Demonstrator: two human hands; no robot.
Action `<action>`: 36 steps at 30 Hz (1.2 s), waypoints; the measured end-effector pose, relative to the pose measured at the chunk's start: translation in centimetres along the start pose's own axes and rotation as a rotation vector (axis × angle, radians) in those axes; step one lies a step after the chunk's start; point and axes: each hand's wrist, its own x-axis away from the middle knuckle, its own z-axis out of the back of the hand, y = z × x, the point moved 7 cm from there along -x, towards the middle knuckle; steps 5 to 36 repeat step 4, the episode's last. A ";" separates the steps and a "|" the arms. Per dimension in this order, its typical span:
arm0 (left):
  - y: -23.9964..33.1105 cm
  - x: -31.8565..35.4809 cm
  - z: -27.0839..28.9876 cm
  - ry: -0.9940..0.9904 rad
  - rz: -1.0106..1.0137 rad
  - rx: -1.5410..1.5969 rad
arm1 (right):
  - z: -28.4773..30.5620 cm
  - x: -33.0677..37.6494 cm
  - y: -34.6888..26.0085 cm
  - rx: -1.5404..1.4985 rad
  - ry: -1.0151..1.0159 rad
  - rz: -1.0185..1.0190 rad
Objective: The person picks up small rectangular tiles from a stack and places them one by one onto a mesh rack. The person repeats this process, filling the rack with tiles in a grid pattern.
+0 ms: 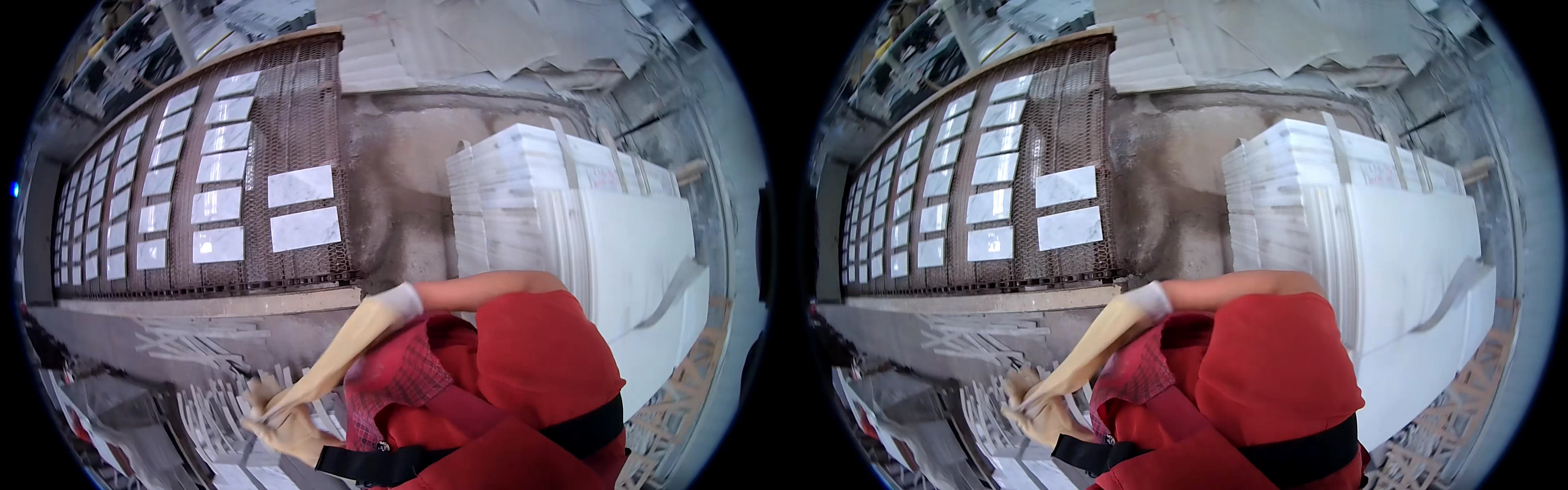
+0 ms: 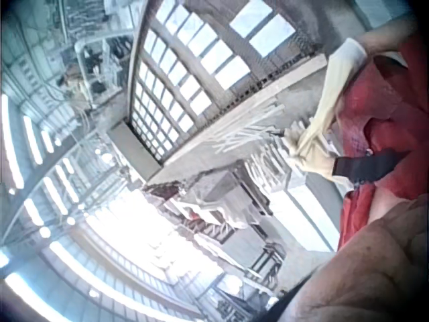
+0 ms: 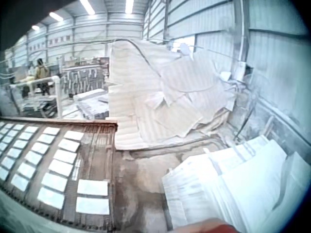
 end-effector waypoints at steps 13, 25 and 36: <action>8.5 -0.5 2.9 -0.011 -0.260 -0.247 | 5.6 6.9 5.0 -0.137 0.554 -0.043; 8.5 -0.5 2.9 -0.011 -0.260 -0.247 | 5.6 6.9 5.0 -0.137 0.554 -0.043; 8.5 -0.5 2.9 -0.011 -0.260 -0.247 | 5.6 6.9 5.0 -0.137 0.554 -0.043</action>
